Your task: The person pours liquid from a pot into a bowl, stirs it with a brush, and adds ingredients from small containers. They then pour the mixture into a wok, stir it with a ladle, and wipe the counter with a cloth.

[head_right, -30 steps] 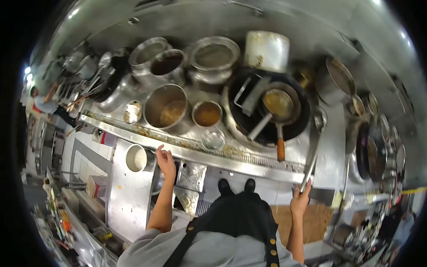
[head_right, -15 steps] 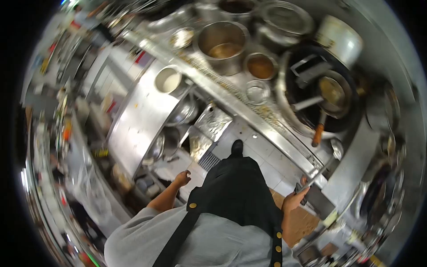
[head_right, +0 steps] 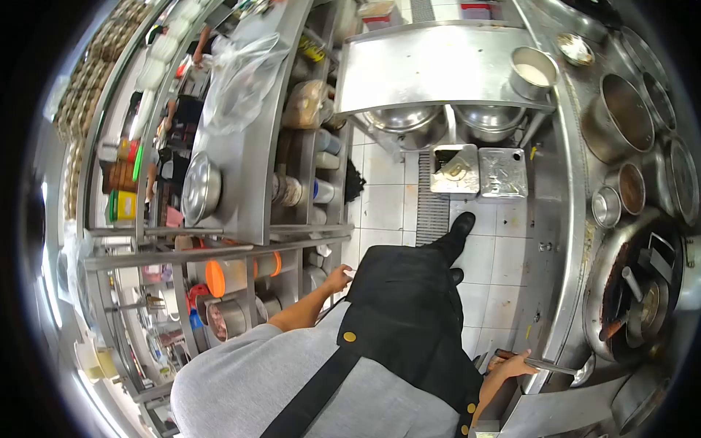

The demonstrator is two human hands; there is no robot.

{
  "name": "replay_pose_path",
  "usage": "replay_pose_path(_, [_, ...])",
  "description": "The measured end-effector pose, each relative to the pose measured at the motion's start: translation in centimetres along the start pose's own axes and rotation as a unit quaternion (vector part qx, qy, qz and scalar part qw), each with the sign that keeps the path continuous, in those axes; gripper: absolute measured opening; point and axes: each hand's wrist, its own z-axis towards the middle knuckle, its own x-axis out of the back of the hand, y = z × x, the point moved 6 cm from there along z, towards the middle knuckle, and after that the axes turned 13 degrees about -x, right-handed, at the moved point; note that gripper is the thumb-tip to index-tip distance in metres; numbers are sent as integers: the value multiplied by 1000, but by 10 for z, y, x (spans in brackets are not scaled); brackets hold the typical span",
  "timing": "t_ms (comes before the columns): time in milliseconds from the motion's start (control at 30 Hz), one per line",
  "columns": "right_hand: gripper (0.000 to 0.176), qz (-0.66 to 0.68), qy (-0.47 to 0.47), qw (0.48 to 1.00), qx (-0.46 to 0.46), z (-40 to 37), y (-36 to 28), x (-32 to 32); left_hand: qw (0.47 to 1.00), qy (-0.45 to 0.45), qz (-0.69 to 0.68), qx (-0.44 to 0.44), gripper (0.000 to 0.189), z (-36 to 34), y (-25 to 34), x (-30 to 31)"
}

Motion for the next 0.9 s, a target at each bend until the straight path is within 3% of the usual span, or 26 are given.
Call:
replay_pose_path(67, [87, 34, -29, 996, -75, 1, 9, 1, 1000, 7, -8, 24, 39, -17, -19, 8])
replay_pose_path(133, [86, 41, -20, 997, -57, -20, -4, 2, 995, 87, -44, 11, 45, -17, -49, 24])
replay_pose_path(200, [86, 53, -10, 998, -42, -23, -1, 4, 989, 112, -90, 38, 48, -9, -60, 42])
replay_pose_path(267, [89, 154, -24, 982, -104, -4, 27, 10, 980, 136, -131, 62, 50, 8, -63, 69])
replay_pose_path(300, [89, 154, -22, 982, -104, 7, 48, 15, 983, 183, -15, -12, 53, 20, -59, 90])
replay_pose_path(333, [89, 213, -65, 958, -179, 14, 81, 15, 965, 227, 101, -87, 56, 35, -52, 109])
replay_pose_path(367, [89, 269, -108, 923, -252, 24, 119, 15, 965, 224, 101, -90, 56, 55, -53, 125])
replay_pose_path(433, [82, 184, -237, 903, -308, 46, 207, 26, 953, 273, 59, -113, 56, 104, -49, 163])
replay_pose_path(467, [82, 185, -228, 904, -309, 34, 218, 26, 951, 287, 60, -96, 56, 122, -33, 188])
replay_pose_path(500, [74, 62, -229, 911, -337, 12, 232, 26, 949, 300, 60, -79, 56, 145, -14, 212])
replay_pose_path(567, [60, -187, -216, 879, -382, -39, 257, 30, 913, 356, 104, -170, 52, 211, -19, 250])
replay_pose_path(600, [60, -188, -208, 880, -384, -58, 264, 27, 900, 350, 158, -207, 50, 246, -24, 270])
replay_pose_path(633, [57, -353, -276, 845, -292, -80, 265, 15, 882, 345, 211, -241, 49, 278, -30, 288])
replay_pose_path(667, [55, -505, -334, 772, -192, -98, 266, 0, 901, 314, 214, -209, 47, 298, -27, 307])
replay_pose_path(700, [55, -510, -329, 770, -196, -102, 270, -12, 917, 283, 218, -178, 46, 315, -23, 324])
replay_pose_path(733, [54, -418, -324, 787, -318, -108, 278, -17, 920, 276, 218, -173, 46, 333, -42, 334])
replay_pose_path(767, [54, -317, -311, 786, -431, -114, 283, -23, 932, 296, 197, -74, 50, 345, -73, 350])
replay_pose_path(800, [48, -396, -304, 814, -298, -122, 281, -38, 932, 317, 176, 26, 53, 353, -100, 360])
replay_pose_path(833, [48, -400, -304, 812, -298, -126, 278, -49, 931, 317, 176, 31, 53, 361, -102, 364])
replay_pose_path(900, [50, -381, -309, 824, -283, -131, 272, -77, 878, 396, 248, 102, 63, 368, -102, 385])
